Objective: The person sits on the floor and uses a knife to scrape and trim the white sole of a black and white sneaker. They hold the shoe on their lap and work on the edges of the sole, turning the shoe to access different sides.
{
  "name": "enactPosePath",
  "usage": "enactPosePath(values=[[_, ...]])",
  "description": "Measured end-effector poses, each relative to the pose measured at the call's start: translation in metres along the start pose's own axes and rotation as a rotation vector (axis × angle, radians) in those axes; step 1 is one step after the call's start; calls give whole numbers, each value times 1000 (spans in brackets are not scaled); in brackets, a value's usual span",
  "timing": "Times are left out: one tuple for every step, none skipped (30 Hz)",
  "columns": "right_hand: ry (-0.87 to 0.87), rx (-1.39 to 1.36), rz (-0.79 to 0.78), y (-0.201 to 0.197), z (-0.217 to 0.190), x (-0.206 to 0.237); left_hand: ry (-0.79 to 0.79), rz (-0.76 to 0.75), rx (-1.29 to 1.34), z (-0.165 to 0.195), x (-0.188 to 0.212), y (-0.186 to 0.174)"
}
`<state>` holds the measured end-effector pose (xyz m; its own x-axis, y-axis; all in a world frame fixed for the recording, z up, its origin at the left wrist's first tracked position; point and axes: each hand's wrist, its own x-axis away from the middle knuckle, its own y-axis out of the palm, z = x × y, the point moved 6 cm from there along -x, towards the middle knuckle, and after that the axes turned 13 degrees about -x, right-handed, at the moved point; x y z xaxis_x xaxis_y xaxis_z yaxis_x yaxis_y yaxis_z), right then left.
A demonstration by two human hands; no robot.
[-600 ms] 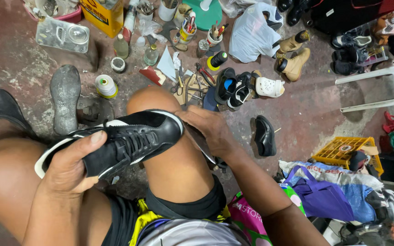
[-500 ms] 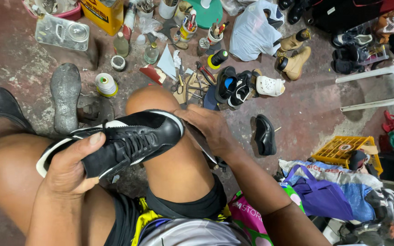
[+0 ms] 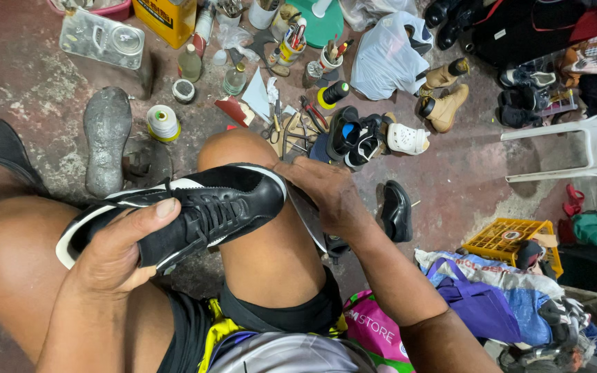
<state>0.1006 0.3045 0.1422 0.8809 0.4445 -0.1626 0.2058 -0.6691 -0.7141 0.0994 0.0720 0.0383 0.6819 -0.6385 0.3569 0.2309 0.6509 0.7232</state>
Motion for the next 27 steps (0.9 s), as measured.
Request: enactPosePath(values=[[-8,17,-6,-1,-6,7,6,10,8,-5,8,5],[-15,35,-10,-3,-12,15,11,19,15,-10,16,9],[-20,54,-10,-5,-18,23,15,25,19,-14,22,14],[-20,44,-3,-9,-23,33,24,13,22,-18,27,21],[-19,32,0,-13,-28,42,32,4,29,-23,32,28],[-20,17,-1,-17,-33,52,42,0,38,-28,38,35],[-18,36,-13,-20,-36,60,49,-4,41,-33,44,41],[-14,56,-22,-24,-40,68,54,-11,42,-37,49,47],[-6,77,-26,-28,-42,78,54,-21,40,-42,53,53],[-14,61,-19,-31,-45,85,52,-21,36,-47,56,58],[-25,45,-13,-33,-46,91,53,-20,32,-52,58,61],[-39,29,-8,-34,-47,95,56,-17,29,-55,59,63],[-46,36,-9,-35,-46,98,57,-20,34,-60,59,64],[-53,42,-11,-34,-45,101,57,-23,40,-64,60,64],[-61,48,-16,-32,-44,104,58,-24,48,-68,60,63],[-65,54,-21,-30,-43,106,58,-9,48,-73,60,60],[-70,60,-27,-28,-41,108,57,6,48,-77,61,57],[-72,67,-31,-25,-40,110,55,19,48,-81,62,53],[-74,61,-39,-22,-38,111,58,17,48,-84,62,50],[-75,56,-45,-19,-35,112,61,12,45,-88,62,47],[-76,52,-50,-15,-33,113,65,8,42,-90,61,43],[-73,55,-52,-12,-30,114,76,25,40,-93,60,39],[-70,58,-53,-8,-27,114,87,42,38,-95,59,34],[-67,62,-54,-4,-23,114,99,57,34,-97,57,29],[-70,60,-46,0,-20,114,96,42,36,-99,55,25],[-71,56,-40,4,-16,114,93,29,39,-102,53,22],[-72,51,-37,7,-13,115,89,19,44,-104,52,19]])
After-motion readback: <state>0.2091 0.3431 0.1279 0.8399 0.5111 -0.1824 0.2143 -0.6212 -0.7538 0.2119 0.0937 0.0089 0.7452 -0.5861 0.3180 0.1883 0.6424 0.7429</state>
